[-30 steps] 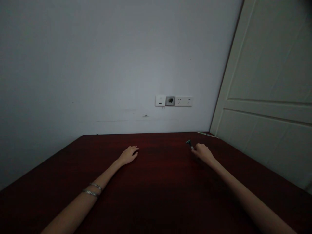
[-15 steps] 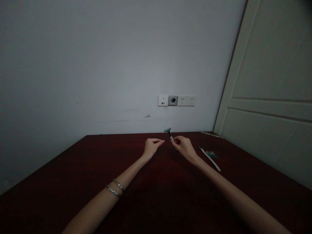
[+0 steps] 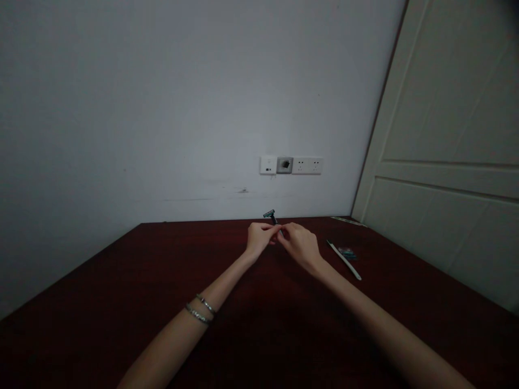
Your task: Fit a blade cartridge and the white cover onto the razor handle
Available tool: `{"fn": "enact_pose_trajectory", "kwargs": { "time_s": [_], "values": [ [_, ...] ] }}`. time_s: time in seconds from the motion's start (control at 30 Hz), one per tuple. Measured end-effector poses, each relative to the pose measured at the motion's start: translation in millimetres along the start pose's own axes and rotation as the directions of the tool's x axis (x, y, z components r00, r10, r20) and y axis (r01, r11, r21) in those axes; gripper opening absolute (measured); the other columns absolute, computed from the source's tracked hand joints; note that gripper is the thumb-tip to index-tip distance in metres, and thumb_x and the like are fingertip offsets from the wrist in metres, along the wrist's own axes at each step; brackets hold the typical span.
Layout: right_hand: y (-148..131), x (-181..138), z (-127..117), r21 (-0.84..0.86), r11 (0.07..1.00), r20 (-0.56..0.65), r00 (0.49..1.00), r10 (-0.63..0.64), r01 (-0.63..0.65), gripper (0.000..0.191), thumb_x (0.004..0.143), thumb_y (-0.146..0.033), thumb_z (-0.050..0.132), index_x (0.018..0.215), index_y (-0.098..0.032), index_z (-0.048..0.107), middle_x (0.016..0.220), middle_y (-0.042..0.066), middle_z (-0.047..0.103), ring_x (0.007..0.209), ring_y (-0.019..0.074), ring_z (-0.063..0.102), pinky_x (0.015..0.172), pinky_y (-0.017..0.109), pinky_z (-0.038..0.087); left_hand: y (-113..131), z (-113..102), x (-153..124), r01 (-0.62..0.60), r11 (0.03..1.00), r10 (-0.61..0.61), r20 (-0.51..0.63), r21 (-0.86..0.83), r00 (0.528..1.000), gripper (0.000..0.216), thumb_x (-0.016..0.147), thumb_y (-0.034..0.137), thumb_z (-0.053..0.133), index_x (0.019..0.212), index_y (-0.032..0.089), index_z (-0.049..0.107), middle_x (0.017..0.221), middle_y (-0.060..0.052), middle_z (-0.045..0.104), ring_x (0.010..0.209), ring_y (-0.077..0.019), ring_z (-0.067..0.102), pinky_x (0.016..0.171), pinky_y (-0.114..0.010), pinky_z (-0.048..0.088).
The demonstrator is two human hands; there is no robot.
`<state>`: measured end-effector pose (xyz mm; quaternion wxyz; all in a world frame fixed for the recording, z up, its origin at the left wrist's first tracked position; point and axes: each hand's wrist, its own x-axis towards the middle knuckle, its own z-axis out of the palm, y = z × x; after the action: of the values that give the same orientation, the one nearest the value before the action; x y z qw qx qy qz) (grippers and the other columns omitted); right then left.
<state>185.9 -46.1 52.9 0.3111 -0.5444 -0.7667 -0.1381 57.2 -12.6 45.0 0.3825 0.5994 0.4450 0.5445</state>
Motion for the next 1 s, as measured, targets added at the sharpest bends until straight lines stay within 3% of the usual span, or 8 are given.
{"fn": "enact_pose_trajectory", "kwargs": {
  "time_s": [0.13,0.23,0.27,0.33,0.47,0.67,1.0],
  "values": [
    [-8.4,-6.1,-9.6,-0.092,0.995,0.023,0.999,-0.024,0.026,0.032,0.085,-0.043,0.043,0.095,-0.019,0.061,0.093,0.010,0.065,0.086,0.0213,0.059,0.060,0.025,0.041,3.5,-12.4,3.7,-0.031,0.990,0.032,-0.003,0.136,0.999,0.024,0.072,0.031,0.063,0.075,0.008,0.071,0.061,-0.006,0.067,0.047,-0.0108,0.058,0.044,-0.019,0.049],
    [-1.2,-8.7,-19.1,-0.112,0.994,0.032,0.999,-0.011,0.015,0.039,0.086,-0.047,0.038,0.100,-0.019,0.061,0.096,0.010,0.065,0.088,0.0220,0.059,0.063,0.027,0.043,-1.0,-35.4,10.3,-0.004,0.919,-0.007,0.025,0.394,1.000,0.026,0.075,0.032,0.058,0.077,0.009,0.070,0.066,-0.007,0.068,0.050,-0.0119,0.061,0.046,-0.019,0.048],
    [5.3,-8.9,-22.0,-0.121,0.993,0.051,0.999,0.014,-0.008,0.040,0.087,-0.047,0.037,0.100,-0.019,0.062,0.096,0.011,0.065,0.088,0.0224,0.060,0.064,0.027,0.043,-4.5,-44.3,12.5,0.026,0.858,-0.065,0.058,0.512,0.996,0.028,0.077,0.033,0.056,0.077,0.009,0.070,0.066,-0.006,0.067,0.051,-0.0115,0.061,0.047,-0.018,0.048],
    [24.5,-8.7,-25.8,-0.158,0.985,0.135,0.986,0.096,-0.074,0.040,0.087,-0.047,0.037,0.095,-0.019,0.064,0.093,0.011,0.066,0.084,0.0237,0.062,0.065,0.030,0.043,-13.9,-60.9,15.6,0.065,0.809,-0.136,0.078,0.584,0.988,0.025,0.075,0.030,0.057,0.070,0.008,0.069,0.061,-0.007,0.066,0.049,-0.0119,0.060,0.046,-0.018,0.047],
    [76.8,-11.4,-22.2,-0.294,0.932,0.303,0.904,0.302,-0.213,0.036,0.083,-0.042,0.041,0.087,-0.017,0.067,0.090,0.014,0.067,0.082,0.0285,0.064,0.064,0.034,0.044,-34.8,-80.3,15.5,0.118,0.696,-0.255,0.089,0.709,0.963,0.017,0.067,0.021,0.059,0.058,0.009,0.066,0.053,-0.005,0.064,0.040,-0.0108,0.056,0.043,-0.018,0.045],
    [141.9,-29.4,-4.2,-0.376,0.878,0.368,0.822,0.435,-0.296,0.027,0.081,-0.032,0.045,0.087,-0.015,0.064,0.094,0.016,0.065,0.086,0.0297,0.063,0.063,0.033,0.044,-48.5,-76.3,11.0,0.103,0.542,-0.310,0.085,0.834,0.947,0.017,0.064,0.025,0.060,0.058,0.010,0.065,0.050,-0.007,0.063,0.041,-0.0157,0.059,0.046,-0.022,0.046],
    [189.2,-46.8,1.2,-0.369,0.854,0.469,0.720,0.512,-0.366,0.038,0.081,-0.044,0.044,0.090,-0.013,0.063,0.094,0.019,0.064,0.086,0.0315,0.063,0.062,0.034,0.045,-58.9,-69.9,8.2,0.030,0.404,-0.259,0.083,0.914,0.962,0.022,0.066,0.028,0.060,0.076,0.011,0.069,0.073,-0.014,0.070,0.072,-0.0227,0.067,0.062,-0.024,0.049]
  ]
}}
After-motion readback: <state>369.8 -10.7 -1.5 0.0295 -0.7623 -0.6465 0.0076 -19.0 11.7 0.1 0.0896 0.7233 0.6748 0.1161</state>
